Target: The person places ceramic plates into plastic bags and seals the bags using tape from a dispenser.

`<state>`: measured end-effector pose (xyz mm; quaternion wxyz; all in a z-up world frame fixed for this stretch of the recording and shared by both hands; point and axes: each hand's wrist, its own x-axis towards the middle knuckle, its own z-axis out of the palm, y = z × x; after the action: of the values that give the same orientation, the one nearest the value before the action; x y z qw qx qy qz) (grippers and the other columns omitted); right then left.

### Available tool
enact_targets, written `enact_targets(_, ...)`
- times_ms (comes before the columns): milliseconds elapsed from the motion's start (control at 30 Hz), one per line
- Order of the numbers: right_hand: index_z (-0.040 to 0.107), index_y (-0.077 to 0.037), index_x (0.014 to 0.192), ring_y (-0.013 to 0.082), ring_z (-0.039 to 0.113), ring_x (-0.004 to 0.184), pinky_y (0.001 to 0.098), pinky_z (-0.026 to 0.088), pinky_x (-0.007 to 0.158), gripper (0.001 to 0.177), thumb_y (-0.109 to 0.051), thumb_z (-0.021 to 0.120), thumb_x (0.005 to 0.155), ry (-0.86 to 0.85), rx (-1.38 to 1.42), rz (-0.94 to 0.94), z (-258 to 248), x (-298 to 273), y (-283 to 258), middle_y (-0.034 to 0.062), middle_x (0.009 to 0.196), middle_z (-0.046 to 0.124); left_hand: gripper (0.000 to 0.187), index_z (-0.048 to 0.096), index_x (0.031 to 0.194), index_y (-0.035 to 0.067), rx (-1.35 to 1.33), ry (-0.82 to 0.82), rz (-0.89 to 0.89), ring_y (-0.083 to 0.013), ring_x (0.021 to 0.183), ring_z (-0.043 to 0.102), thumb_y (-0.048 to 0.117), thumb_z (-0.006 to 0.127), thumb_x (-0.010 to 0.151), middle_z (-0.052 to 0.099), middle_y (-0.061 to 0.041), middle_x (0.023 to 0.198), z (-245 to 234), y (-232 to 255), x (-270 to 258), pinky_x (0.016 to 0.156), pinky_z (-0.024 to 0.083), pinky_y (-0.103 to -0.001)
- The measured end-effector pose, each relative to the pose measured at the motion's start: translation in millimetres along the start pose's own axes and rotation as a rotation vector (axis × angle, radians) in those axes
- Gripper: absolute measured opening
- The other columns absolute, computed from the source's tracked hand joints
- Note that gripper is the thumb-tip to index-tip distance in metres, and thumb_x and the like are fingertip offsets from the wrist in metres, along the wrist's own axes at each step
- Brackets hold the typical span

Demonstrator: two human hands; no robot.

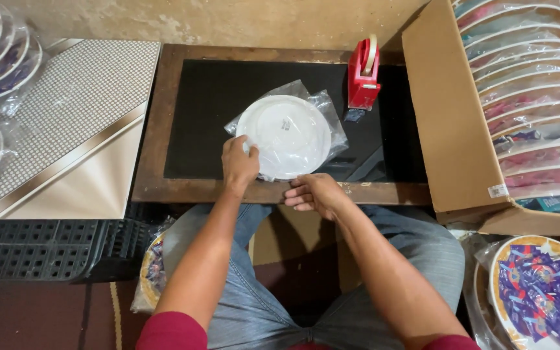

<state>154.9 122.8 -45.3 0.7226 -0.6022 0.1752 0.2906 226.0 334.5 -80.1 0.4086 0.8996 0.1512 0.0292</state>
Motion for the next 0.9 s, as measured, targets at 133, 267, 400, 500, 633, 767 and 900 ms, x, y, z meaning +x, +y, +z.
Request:
enact_targets(133, 0.063, 0.007, 0.113, 0.0293, 0.078, 0.069, 0.0337, 0.063, 0.053, 0.035, -0.024, 0.058, 0.097, -0.008, -0.145, -0.064, -24.2, 6.5, -3.1, 0.0245, 0.088, 0.075, 0.047, 0.06, 0.141, 0.013, -0.01, -0.024, 0.006, -0.0349, 0.135, 0.053, 0.027, 0.054, 0.097, 0.048, -0.014, 0.148, -4.4, 8.7, -5.2, 0.111, 0.046, -0.047)
enact_targets(267, 0.074, -0.016, 0.097, 0.0204, 0.072, 0.069, 0.0302, 0.055, 0.058, 0.016, -0.025, 0.062, 0.093, 0.469, -0.458, -0.457, -66.9, 28.8, -4.5, 0.0069, 0.08, 0.074, 0.044, 0.062, 0.139, 0.012, 0.004, 0.022, 0.026, -0.0391, 0.135, 0.051, 0.024, 0.054, 0.098, 0.049, -0.017, 0.148, -13.3, 27.0, -19.0, 0.112, 0.044, -0.05)
enact_targets(400, 0.059, -0.015, 0.131, 0.0244, 0.068, 0.105, 0.0397, 0.055, 0.092, 0.056, -0.013, 0.08, 0.08, 0.742, -0.526, -0.807, -88.6, 32.4, -26.0, 0.0076, 0.119, 0.062, 0.039, 0.068, 0.132, 0.015, 0.041, 0.035, 0.029, -0.0357, 0.139, 0.047, 0.027, 0.058, 0.096, 0.05, -0.012, 0.151, -16.9, 30.9, -15.3, 0.112, 0.041, -0.048)
enact_targets(500, 0.035, 0.003, 0.152, 0.0447, 0.063, 0.118, 0.0546, 0.051, 0.1, 0.076, 0.002, 0.072, 0.086, 0.332, -0.41, -0.741, -79.8, 15.3, -36.7, 0.0311, 0.123, 0.063, 0.034, 0.069, 0.127, 0.014, -0.009, -0.023, 0.044, -0.037, 0.135, 0.05, 0.025, 0.055, 0.098, 0.056, -0.013, 0.146, -20.3, 22.6, 1.2, 0.112, 0.041, -0.048)
enact_targets(633, 0.056, -0.021, 0.137, 0.0329, 0.069, 0.112, 0.0502, 0.053, 0.095, 0.062, -0.025, 0.081, 0.081, 0.436, -0.743, -0.587, -77.0, 21.6, -35.6, 0.0044, 0.115, 0.075, 0.033, 0.068, 0.126, 0.016, -0.04, -0.037, 0.042, -0.0349, 0.135, 0.051, 0.03, 0.054, 0.1, 0.058, -0.011, 0.146, -11.6, 15.4, 23.4, 0.112, 0.041, -0.046)
enact_targets(767, 0.063, -0.022, 0.119, 0.0381, 0.07, 0.108, 0.0511, 0.056, 0.092, 0.047, -0.027, 0.086, 0.078, 0.538, -0.87, -0.522, -63.8, 20.7, -33.3, 0.0098, 0.11, 0.071, 0.037, 0.066, 0.13, 0.015, -0.148, -0.039, 0.015, -0.0388, 0.13, 0.058, 0.031, 0.052, 0.1, 0.066, -0.017, 0.134, -22.2, 43.7, 26.1, 0.109, 0.045, -0.05)
enact_targets(900, 0.056, -0.018, 0.12, 0.0477, 0.068, 0.108, 0.0557, 0.054, 0.095, 0.049, -0.027, 0.084, 0.081, 0.622, -0.894, -0.485, -50.9, 19.1, -35.3, 0.0217, 0.113, 0.064, 0.045, 0.052, 0.144, 0.007, -0.678, -0.066, -0.06, -0.0409, 0.142, 0.047, 0.026, 0.057, 0.103, 0.047, -0.027, 0.154, -19.6, 46.1, 31.4, 0.111, 0.049, -0.047)
